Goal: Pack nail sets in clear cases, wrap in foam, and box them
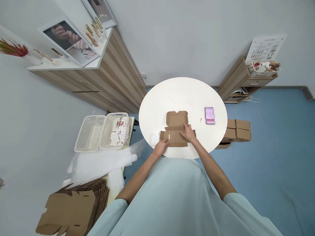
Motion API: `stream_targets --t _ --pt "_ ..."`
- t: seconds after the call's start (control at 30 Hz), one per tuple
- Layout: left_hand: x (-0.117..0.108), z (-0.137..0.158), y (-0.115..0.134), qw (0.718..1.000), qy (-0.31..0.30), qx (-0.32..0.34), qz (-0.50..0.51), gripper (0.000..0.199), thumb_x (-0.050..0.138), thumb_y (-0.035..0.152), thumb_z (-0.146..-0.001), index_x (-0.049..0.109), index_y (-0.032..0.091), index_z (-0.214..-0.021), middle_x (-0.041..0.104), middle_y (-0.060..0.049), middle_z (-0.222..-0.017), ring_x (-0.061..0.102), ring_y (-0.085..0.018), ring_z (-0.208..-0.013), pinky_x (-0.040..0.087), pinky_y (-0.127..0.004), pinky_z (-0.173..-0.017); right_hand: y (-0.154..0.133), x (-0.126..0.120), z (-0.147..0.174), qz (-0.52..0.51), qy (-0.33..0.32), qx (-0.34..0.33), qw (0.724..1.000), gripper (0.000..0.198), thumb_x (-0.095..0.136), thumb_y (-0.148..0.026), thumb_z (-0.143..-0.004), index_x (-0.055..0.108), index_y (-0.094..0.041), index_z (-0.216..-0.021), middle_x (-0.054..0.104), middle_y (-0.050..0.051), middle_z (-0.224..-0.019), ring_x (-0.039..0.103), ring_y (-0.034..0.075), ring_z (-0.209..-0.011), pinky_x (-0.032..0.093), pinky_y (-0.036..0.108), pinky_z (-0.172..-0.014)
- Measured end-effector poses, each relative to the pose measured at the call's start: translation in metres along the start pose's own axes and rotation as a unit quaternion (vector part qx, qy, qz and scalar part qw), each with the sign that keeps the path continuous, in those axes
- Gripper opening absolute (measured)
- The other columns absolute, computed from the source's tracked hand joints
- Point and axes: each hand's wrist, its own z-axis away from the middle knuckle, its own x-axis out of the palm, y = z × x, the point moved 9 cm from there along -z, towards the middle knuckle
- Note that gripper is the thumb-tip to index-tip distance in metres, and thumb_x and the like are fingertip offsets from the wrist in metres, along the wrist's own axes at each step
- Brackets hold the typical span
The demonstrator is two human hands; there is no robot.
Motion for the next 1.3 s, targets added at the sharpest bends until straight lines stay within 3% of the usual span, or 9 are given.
stream_targets --t 0.17,0.27,0.37,0.53,0.63,0.73,0.9,1.03,1.3 --pt "-0.005 -0.002 0.004 1.000 0.017 -0.019 -0.002 0.024 0.058 0.021 -0.100 0.081 0.021 -0.106 0.070 -0.007 -0.140 0.068 -0.025 -0.126 0.056 -0.037 -0.108 0.010 0.010 0.025 -0.026 -0.025 -0.055 0.998 0.106 0.089 -0.045 -0.076 0.032 -0.028 -0.163 0.031 0.018 -0.160 0.068 0.029 -0.122 0.056 0.042 -0.101" --pt "-0.010 0.000 0.007 0.999 0.023 -0.036 0.011 0.024 0.057 0.019 -0.100 0.079 0.022 -0.109 0.069 -0.007 -0.142 0.068 -0.026 -0.126 0.056 -0.037 -0.106 0.015 0.024 0.043 -0.008 -0.063 -0.088 0.994 0.136 0.098 -0.047 -0.064 0.014 -0.033 -0.170 0.016 0.022 -0.169 0.050 0.040 -0.146 0.052 0.050 -0.108" --pt "-0.016 0.005 0.011 0.998 0.034 -0.057 0.022 0.027 0.055 0.016 -0.099 0.073 0.022 -0.118 0.070 -0.009 -0.135 0.069 -0.026 -0.119 0.057 -0.038 -0.103 0.018 0.036 0.053 0.010 -0.079 -0.098 0.992 0.150 0.100 -0.043 -0.060 -0.001 -0.037 -0.171 0.008 0.022 -0.172 0.032 0.044 -0.157 0.049 0.055 -0.112" --pt "-0.051 0.019 -0.007 0.964 0.177 -0.197 -0.035 0.042 0.061 0.023 -0.097 0.057 0.018 -0.139 0.062 -0.018 -0.136 0.060 -0.033 -0.127 0.054 -0.045 -0.102 0.020 0.039 0.051 0.016 -0.077 -0.090 0.993 0.146 0.099 -0.040 -0.064 0.000 -0.037 -0.172 0.007 0.022 -0.173 0.043 0.043 -0.151 0.049 0.053 -0.112" --pt "-0.055 0.019 -0.020 0.954 0.150 -0.258 -0.027 0.025 0.060 0.025 -0.098 0.064 0.017 -0.121 0.068 -0.016 -0.123 0.062 -0.032 -0.122 0.053 -0.041 -0.097 0.019 0.033 0.046 0.016 -0.074 -0.091 0.993 0.143 0.098 -0.042 -0.065 0.004 -0.035 -0.172 0.009 0.021 -0.173 0.051 0.043 -0.145 0.050 0.052 -0.111" --pt "-0.055 0.014 -0.020 0.959 0.112 -0.261 0.007 0.013 0.056 0.024 -0.099 0.066 0.021 -0.106 0.074 -0.011 -0.112 0.069 -0.028 -0.109 0.052 -0.035 -0.086 0.018 0.029 0.044 0.017 -0.072 -0.086 0.994 0.140 0.097 -0.043 -0.066 0.008 -0.031 -0.173 0.013 0.021 -0.173 0.057 0.042 -0.138 0.052 0.049 -0.108" --pt "-0.054 0.004 -0.005 0.964 0.097 -0.240 0.067 0.016 0.064 0.038 -0.097 0.065 0.024 -0.103 0.078 -0.005 -0.094 0.074 -0.026 -0.092 0.050 -0.033 -0.080 0.015 0.028 0.042 0.030 -0.070 -0.085 0.994 0.139 0.098 -0.044 -0.065 0.011 -0.028 -0.172 0.013 0.022 -0.173 0.059 0.042 -0.135 0.053 0.049 -0.107" --pt "-0.050 -0.009 0.004 0.966 0.092 -0.216 0.111 0.028 0.066 0.050 -0.097 0.063 0.023 -0.102 0.078 -0.006 -0.104 0.075 -0.024 -0.091 0.052 -0.032 -0.079 0.013 0.029 0.042 0.033 -0.070 -0.081 0.994 0.140 0.098 -0.043 -0.064 0.009 -0.028 -0.172 0.012 0.024 -0.173 0.057 0.043 -0.138 0.050 0.051 -0.110" --pt "-0.049 -0.029 0.002 0.966 0.099 -0.228 0.075 0.013 0.069 0.023 -0.094 0.056 0.022 -0.096 0.075 -0.007 -0.104 0.071 -0.023 -0.099 0.050 -0.032 -0.084 0.012 0.034 0.044 0.038 -0.084 -0.077 0.993 0.148 0.100 -0.044 -0.061 0.004 -0.027 -0.173 0.005 0.027 -0.174 0.052 0.045 -0.144 0.048 0.052 -0.112"
